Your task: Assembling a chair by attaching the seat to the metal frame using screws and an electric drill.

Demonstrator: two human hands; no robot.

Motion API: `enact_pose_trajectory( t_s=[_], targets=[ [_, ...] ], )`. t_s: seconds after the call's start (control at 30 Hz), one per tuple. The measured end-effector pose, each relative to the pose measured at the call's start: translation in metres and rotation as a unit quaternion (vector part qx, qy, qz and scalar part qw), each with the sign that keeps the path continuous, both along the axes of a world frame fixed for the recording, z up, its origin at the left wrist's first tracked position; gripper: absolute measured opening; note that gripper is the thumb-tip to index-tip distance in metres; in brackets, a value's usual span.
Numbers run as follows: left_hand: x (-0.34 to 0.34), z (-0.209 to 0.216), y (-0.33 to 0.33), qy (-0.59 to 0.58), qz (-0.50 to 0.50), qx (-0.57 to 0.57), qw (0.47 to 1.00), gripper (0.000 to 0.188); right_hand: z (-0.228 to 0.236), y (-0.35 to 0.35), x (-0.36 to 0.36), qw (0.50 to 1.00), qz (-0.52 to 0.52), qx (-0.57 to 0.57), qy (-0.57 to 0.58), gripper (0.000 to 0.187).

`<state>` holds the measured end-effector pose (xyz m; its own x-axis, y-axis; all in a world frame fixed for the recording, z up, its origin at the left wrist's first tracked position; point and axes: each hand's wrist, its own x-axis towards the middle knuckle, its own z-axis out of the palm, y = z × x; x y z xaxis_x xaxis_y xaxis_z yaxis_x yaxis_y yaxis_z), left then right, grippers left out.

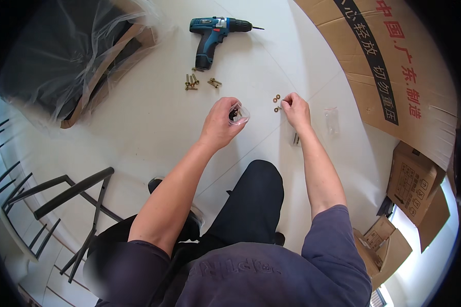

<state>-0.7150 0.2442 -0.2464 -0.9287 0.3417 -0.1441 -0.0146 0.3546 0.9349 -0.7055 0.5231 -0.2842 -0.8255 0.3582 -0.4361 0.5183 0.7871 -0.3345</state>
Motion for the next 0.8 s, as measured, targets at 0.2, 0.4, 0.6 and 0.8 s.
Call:
enact_pose_trajectory(
  t_s=[0.2,0.4,0.6,0.8],
  targets=[
    [0.001,0.002,-0.002,-0.002,0.001,0.004,1.0,0.036,-0.012,-0.003,0.006,0.995,-0.067,-0.045,0.054,0.021],
    [0.002,0.001,-0.003,0.007,0.001,0.004,1.0,0.037,-0.004,-0.013,0.003,0.991,-0.098,-0.082,0.032,0.021],
    [0.002,-0.003,-0.004,0.033,0.014,-0.008,0.999,0.038,0.07,-0.081,0.01,0.941,-0.127,-0.293,0.109,0.018],
    [0.004,-0.008,0.001,0.045,0.012,0.004,0.999,0.039,0.12,-0.138,0.02,0.937,0.034,-0.274,0.215,0.018]
  ],
)
